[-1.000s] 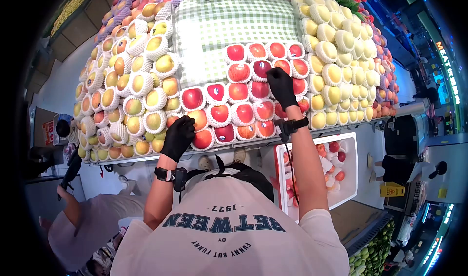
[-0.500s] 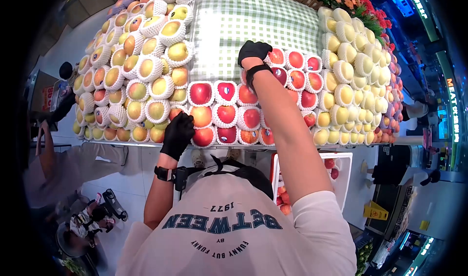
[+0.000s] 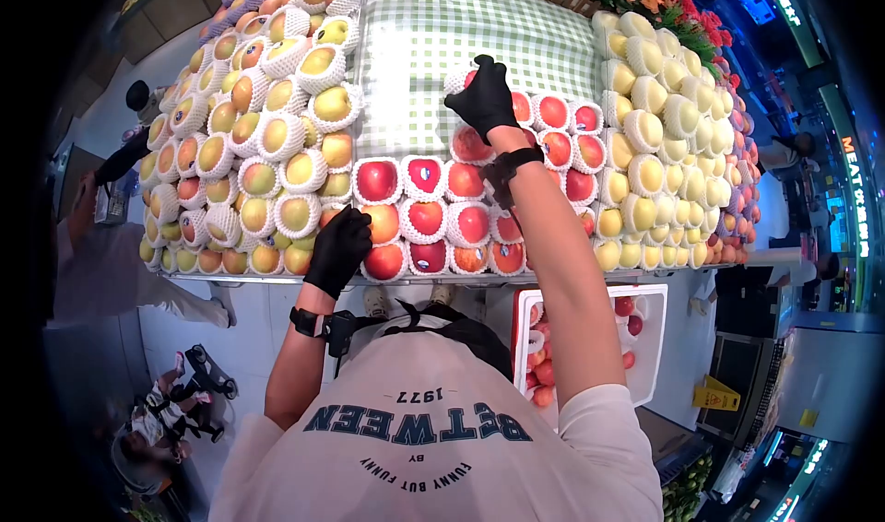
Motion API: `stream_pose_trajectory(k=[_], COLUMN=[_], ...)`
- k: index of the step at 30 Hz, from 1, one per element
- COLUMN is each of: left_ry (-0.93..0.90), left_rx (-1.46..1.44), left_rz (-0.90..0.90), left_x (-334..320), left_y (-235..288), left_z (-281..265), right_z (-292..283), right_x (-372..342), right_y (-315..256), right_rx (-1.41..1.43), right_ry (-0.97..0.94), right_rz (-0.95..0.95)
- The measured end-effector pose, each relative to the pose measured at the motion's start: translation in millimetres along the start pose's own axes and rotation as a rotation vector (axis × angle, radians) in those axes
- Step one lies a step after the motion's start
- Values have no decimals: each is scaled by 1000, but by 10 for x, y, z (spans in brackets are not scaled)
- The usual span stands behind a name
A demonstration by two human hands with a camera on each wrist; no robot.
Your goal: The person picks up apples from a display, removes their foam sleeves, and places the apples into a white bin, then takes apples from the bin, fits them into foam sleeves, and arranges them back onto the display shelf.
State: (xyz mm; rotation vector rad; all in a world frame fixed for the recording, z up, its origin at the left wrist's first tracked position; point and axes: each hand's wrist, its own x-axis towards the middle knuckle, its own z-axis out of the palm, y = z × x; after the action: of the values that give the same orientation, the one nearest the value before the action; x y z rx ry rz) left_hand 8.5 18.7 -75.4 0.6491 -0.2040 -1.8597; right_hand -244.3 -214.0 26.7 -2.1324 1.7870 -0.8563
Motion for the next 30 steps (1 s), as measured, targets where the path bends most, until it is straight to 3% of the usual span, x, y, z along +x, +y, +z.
stream_pose_trajectory(k=[4, 5, 7, 9, 11, 13, 15, 17, 19, 21, 26, 29, 30], left_ry=[-158, -193, -238, -215, -311, -339, -317, -297, -279, -268, -318, -209, -231], left_rx=[314, 419, 337, 199, 235, 235, 232, 509, 548, 610, 515, 581, 521], left_rz=[86, 113, 25, -86, -88, -131, -173, -144, -59, 29, 9, -114, -113], left_x=[85, 84, 124, 156, 189, 183, 223, 203, 126, 88, -39, -178, -199], left_y=[-43, -49, -49, -61, -111, -160, -250, -320, -393, -426, -498, -434, -447], left_z=[235, 340, 487, 740, 930, 1147, 1324, 1375, 1403, 1332, 1103, 1070, 1036], right_z=[-292, -348, -529, -541, -618, -530, -464, -407, -427, -499, -445, -529, -475], right_x=[-435, -580, -902, -1175, -1455, -1694, -1925, -2088, -2222, -2352, -2635, -2636, -2622], right_y=[31, 47, -68, -47, -173, -185, -310, -429, -498, -596, -450, -792, -798], right_rx=[135, 259, 467, 405, 510, 436, 334, 280, 218, 388, 688, 943, 709], right_ry=[124, 104, 72, 138, 111, 121, 103, 144, 135, 85, 30, -56, -57], right_rz=[-71, 14, 92, 83, 125, 79, 162, 158, 138, 154, 323, 429, 350])
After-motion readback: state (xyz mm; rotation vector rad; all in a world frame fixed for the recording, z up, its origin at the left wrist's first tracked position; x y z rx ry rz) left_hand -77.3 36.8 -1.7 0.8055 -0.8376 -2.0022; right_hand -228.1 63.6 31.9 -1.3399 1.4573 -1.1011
